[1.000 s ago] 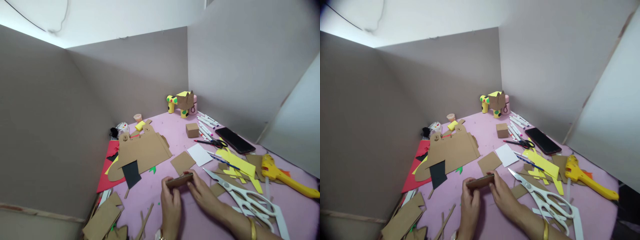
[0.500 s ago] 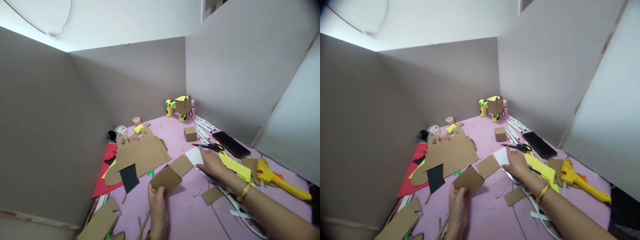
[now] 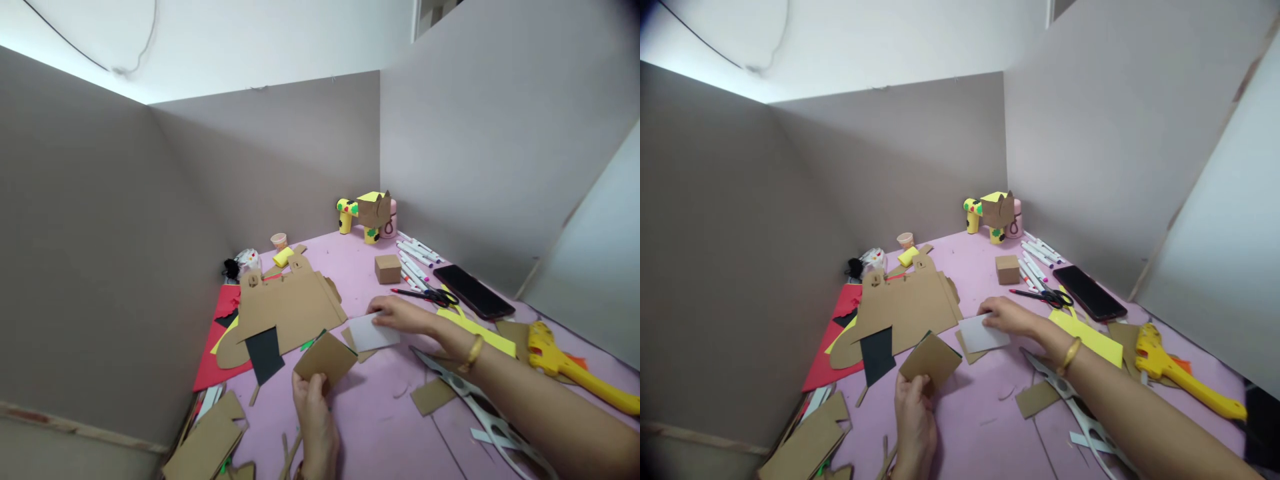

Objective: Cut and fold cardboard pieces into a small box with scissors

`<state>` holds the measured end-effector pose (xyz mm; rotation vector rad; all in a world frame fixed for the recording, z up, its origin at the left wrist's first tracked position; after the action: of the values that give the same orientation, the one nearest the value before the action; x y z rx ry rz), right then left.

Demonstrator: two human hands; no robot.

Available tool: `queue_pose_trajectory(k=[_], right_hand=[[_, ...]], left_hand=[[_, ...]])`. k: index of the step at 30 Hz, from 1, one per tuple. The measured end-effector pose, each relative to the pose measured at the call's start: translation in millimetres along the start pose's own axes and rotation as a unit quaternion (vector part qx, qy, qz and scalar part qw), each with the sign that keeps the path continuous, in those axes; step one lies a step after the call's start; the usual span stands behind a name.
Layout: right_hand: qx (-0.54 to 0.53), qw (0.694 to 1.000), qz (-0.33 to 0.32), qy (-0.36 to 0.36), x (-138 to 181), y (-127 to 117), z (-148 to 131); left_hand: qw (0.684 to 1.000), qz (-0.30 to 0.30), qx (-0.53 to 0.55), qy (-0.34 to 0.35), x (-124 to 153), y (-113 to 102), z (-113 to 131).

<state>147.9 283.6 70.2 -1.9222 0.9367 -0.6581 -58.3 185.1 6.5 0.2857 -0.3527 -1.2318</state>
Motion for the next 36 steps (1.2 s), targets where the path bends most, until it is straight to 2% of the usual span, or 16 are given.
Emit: queue_pose_trajectory(k=[2, 5, 11, 13, 16, 19, 21, 24, 28, 33, 36], right_hand=[[0.020, 0.999, -0.041, -0.013, -17.3, 14.4, -10.0], [0.037, 0.997, -0.069, -0.001, -30.9, 29.5, -11.8], [-0.025, 0.998, -0.056, 0.016, -19.7, 25.7, 0.7], [-0.066, 0.997, -0.025, 0.010, -17.1, 15.4, 3.1], [-0.125, 0.990, 0.064, 0.021, -12.5, -5.3, 1.1], [-0.190, 0.970, 0.152, 0.019, 3.5, -12.9, -21.5], [-0.246, 0.955, 0.165, -0.003, 16.1, 0.2, -45.3], [-0.306, 0.939, 0.157, -0.030, 29.0, 35.1, -71.6], [-0.328, 0.932, 0.150, -0.024, 29.2, 74.2, -70.4], [-0.300, 0.935, 0.189, -0.019, 27.3, 75.7, -61.1], [-0.277, 0.943, 0.182, -0.034, 26.5, 72.1, -64.1]], left_hand=[[1.000, 0.004, -0.002, 0.002, -1.3, -2.0, 1.1], [1.000, 0.002, -0.005, 0.000, -3.4, -2.9, 1.0], [1.000, -0.014, -0.018, 0.005, -2.9, 1.4, 1.1], [0.999, -0.030, -0.028, 0.012, -2.6, 4.7, 1.7], [0.997, -0.046, -0.062, 0.032, -1.1, 7.7, 5.6], [0.990, -0.050, -0.115, 0.061, 2.3, 9.5, 13.6], [0.983, -0.054, -0.157, 0.082, 4.8, 11.7, 18.9], [0.969, -0.067, -0.220, 0.093, 4.6, 14.9, 19.2], [0.954, -0.071, -0.281, 0.072, -1.7, 11.5, 9.9], [0.941, -0.077, -0.321, 0.071, -0.6, 11.5, 8.0], [0.936, -0.082, -0.330, 0.087, 6.1, 17.0, 11.6]])
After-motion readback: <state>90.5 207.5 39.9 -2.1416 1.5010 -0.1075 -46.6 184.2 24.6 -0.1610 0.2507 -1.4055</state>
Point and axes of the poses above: each hand's wrist, its own x-axis away from the middle knuckle, its own y-axis out of the palm, z = x × y, the point moved 10 cm from there along -x, towards the middle knuckle, and after that the axes turned 11 degrees about -z, right-handed, at the moved point
